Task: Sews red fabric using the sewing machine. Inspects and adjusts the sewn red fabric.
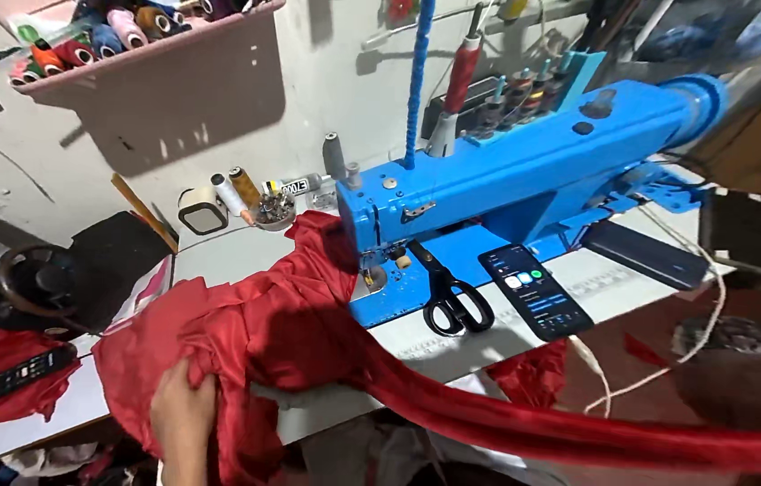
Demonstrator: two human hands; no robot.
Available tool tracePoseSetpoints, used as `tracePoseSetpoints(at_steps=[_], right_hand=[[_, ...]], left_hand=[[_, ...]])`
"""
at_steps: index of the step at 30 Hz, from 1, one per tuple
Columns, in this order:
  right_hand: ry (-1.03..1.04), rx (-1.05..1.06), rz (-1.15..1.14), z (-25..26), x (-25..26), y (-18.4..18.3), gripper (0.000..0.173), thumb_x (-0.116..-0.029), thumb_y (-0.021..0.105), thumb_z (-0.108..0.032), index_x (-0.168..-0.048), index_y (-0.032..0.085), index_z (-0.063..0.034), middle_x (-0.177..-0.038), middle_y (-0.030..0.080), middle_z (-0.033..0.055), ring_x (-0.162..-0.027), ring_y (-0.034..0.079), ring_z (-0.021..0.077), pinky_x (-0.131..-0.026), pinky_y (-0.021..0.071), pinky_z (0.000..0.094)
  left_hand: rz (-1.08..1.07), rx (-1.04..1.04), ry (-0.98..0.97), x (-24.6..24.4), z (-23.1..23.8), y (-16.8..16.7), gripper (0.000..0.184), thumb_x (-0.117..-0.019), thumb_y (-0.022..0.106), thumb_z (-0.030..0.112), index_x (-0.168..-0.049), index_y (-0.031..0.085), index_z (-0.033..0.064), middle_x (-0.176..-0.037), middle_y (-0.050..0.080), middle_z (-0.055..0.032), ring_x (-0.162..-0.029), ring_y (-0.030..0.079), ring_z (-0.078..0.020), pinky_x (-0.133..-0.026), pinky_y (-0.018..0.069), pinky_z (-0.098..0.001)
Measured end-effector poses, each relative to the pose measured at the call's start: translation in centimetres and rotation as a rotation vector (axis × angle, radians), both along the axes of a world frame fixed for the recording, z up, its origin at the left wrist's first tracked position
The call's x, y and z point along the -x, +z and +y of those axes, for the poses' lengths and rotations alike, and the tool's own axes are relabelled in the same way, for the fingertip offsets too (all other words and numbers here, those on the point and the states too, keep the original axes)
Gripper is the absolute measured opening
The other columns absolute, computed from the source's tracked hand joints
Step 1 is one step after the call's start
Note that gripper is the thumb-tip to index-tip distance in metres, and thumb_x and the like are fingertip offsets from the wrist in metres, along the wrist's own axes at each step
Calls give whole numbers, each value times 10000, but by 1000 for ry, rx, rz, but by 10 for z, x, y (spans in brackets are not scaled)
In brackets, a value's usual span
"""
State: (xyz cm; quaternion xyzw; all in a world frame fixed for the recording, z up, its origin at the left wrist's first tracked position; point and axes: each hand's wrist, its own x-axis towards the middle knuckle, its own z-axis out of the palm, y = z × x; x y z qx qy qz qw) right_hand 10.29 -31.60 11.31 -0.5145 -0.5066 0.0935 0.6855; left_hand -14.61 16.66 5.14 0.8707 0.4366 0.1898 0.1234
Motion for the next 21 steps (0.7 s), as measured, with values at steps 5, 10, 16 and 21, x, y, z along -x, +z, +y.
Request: tracePoseSetpoints(at_steps=[5,10,16,21], right_hand=[[-180,106,-106,42,7,-2,180,-998,659,-311,-1172,703,-309,-1049,710,-208,-934,658,-78,-809,547,112],[-273,232,-141,88,12,-19,148,-988,663,-240,-1097,749,-190,-1022,690,-94,-915,632,-42,-806,543,131],[-136,177,-65,139,13,-17,284,-990,646,-146,-1238,665,-10,-1003,707,-36,-897,635,-33,-834,549,162],[-272,-63,179,183,28,-34,463,-949,705,-177,-1369,538,-74,-1100,672,-52,-1003,639,18,-902,546,218]], left_hand=[[-440,-309,-98,-49,28,58,398,-929,607,99,-1252,604,-133,-1258,584,-398,-1213,552,-552,-1022,415,-656],[-29,-48,-470,-109,9,112,666,-783,871,137,-1344,584,-79,-1385,458,-445,-1279,416,-668,-994,310,-840],[-102,452,-1382,-160,-122,85,407,-886,768,304,-1162,727,9,-1176,727,-108,-1161,658,-165,-1029,508,-379],[-360,412,-1250,-163,-129,105,126,-956,670,152,-932,763,71,-866,729,48,-796,650,44,-729,545,-163]])
